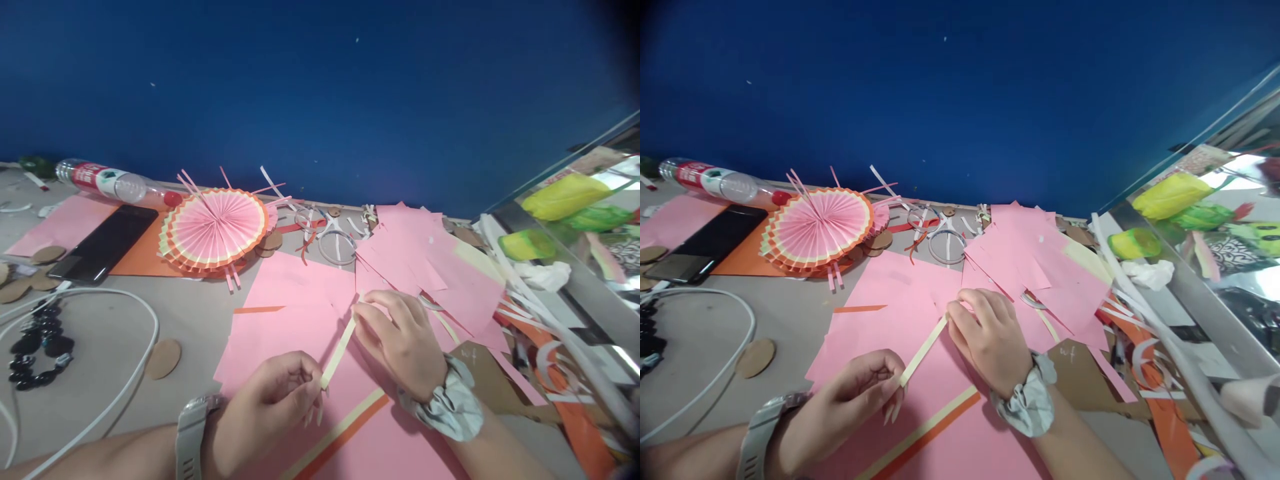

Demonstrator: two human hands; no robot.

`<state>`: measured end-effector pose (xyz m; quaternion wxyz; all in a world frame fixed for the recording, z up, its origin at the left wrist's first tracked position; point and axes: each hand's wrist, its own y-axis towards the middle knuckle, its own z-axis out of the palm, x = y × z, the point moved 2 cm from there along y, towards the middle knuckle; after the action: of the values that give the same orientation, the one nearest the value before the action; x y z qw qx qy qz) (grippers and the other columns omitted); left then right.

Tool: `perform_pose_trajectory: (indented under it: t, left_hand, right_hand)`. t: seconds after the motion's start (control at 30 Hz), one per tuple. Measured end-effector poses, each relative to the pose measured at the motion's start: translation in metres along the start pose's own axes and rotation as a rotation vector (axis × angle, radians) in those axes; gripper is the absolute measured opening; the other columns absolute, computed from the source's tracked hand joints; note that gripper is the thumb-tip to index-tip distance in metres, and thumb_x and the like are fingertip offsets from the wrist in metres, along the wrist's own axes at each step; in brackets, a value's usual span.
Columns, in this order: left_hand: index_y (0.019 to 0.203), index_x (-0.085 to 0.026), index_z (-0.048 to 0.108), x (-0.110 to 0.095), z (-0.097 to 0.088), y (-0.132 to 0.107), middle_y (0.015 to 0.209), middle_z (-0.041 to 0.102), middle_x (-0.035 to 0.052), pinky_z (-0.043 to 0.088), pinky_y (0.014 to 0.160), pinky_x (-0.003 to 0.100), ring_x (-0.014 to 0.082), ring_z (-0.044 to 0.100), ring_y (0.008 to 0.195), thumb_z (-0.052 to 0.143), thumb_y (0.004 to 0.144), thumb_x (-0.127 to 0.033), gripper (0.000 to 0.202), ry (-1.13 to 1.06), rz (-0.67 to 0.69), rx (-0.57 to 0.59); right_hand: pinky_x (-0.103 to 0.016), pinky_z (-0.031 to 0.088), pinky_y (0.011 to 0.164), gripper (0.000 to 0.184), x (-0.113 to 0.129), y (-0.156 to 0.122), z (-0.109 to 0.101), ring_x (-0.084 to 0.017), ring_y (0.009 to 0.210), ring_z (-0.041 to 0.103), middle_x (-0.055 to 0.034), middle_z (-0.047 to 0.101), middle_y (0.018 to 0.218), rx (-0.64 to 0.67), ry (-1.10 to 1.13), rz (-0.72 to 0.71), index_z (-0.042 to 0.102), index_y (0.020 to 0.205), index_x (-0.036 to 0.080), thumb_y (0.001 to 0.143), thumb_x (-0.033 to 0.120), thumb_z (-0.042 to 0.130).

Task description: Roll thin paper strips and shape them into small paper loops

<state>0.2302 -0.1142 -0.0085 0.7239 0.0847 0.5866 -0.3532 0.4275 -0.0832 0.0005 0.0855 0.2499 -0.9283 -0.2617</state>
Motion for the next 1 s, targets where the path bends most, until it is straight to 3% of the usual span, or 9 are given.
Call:
perform_pose_trajectory:
  t: [0.17,0.3,0.43,0.53,0.63,0.7,0.83,0.9,1.0]
  left_hand:
    - [0.074,-0.014,0.046,0.001,0.001,-0.001,0.063,0.047,0.0002,0.036,0.058,0.022,0.0098,0.043,0.059,0.049,0.085,-0.043,0.031,0.012,0.011,0.009]
    - [0.075,-0.015,0.048,0.003,0.001,-0.008,0.067,0.049,0.0001,0.035,0.056,0.02,0.0094,0.043,0.06,0.049,0.086,-0.036,0.023,0.076,-0.085,0.147]
    - [0.081,-0.016,0.055,0.001,0.0,-0.014,0.076,0.055,0.002,0.036,0.056,0.018,0.0104,0.046,0.065,0.052,0.084,-0.035,0.019,0.356,-0.126,0.345]
    - [0.082,-0.016,0.055,0.004,0.002,-0.013,0.074,0.053,0.0024,0.038,0.059,0.019,0.0111,0.045,0.065,0.049,0.085,-0.04,0.025,0.305,-0.098,0.25]
    - [0.085,-0.015,0.051,0.006,0.003,-0.01,0.072,0.048,0.0025,0.039,0.063,0.022,0.0117,0.046,0.065,0.042,0.089,-0.042,0.029,0.131,0.017,0.079]
    - [0.093,-0.014,0.05,0.005,0.003,-0.009,0.075,0.048,0.0038,0.041,0.065,0.024,0.0126,0.047,0.068,0.039,0.091,-0.04,0.028,0.105,0.102,0.053]
    - [0.09,-0.018,0.051,0.005,0.001,-0.01,0.078,0.055,0.0048,0.042,0.065,0.022,0.0141,0.051,0.073,0.042,0.089,-0.026,0.012,0.423,0.299,0.073]
    - [0.087,-0.019,0.051,0.011,0.002,-0.008,0.077,0.057,0.0037,0.043,0.075,0.026,0.0152,0.052,0.076,0.042,0.085,-0.017,0.01,0.662,0.489,0.019]
    - [0.09,-0.02,0.051,0.031,0.002,0.002,0.08,0.06,0.0027,0.035,0.095,0.039,0.017,0.053,0.083,0.047,0.078,-0.018,0.012,0.794,0.687,-0.115]
  right_hand:
    - [-0.04,0.038,0.09,0.024,0.012,0.004,0.004,-0.02,0.1,0.051,-0.0071,0.061,0.099,0.139,0.26,-0.19,0.052,0.104,0.018,0.082,0.013,0.046]
    - [-0.032,0.039,0.068,0.022,0.026,0.001,0.005,-0.016,0.07,0.05,-0.0044,0.058,0.072,0.343,0.369,-0.312,0.055,0.096,0.015,0.088,0.02,0.036]
    - [-0.028,0.033,0.059,0.028,0.036,-0.002,0.007,-0.014,0.058,0.045,-0.0014,0.054,0.062,0.4,0.359,-0.316,0.057,0.087,0.017,0.091,0.021,0.03]
    - [-0.028,0.032,0.058,0.027,0.037,-0.003,0.011,-0.013,0.057,0.046,-0.0005,0.054,0.06,0.407,0.339,-0.281,0.056,0.082,0.018,0.092,0.023,0.031]
    - [-0.028,0.034,0.062,0.021,0.029,-0.003,0.015,-0.013,0.058,0.051,0.0003,0.057,0.061,0.411,0.269,-0.145,0.055,0.079,0.019,0.09,0.024,0.038]
    - [-0.027,0.036,0.061,0.016,0.016,-0.003,0.015,-0.014,0.06,0.055,0.0006,0.06,0.065,0.42,0.211,0.017,0.054,0.082,0.02,0.089,0.028,0.042]
    - [-0.027,0.038,0.051,0.018,-0.024,-0.006,0.008,-0.016,0.059,0.058,-0.0013,0.064,0.081,0.465,0.011,0.359,0.052,0.098,0.022,0.085,0.034,0.047]
    - [-0.032,0.045,0.063,0.041,-0.036,-0.005,0.002,-0.022,0.078,0.06,-0.0072,0.062,0.095,0.432,-0.055,0.369,0.045,0.117,0.02,0.081,0.04,0.052]
    - [-0.042,0.039,0.091,0.081,-0.027,0.003,-0.006,-0.03,0.118,0.041,-0.0159,0.043,0.129,0.411,0.018,0.225,0.028,0.134,0.015,0.072,0.06,0.055]
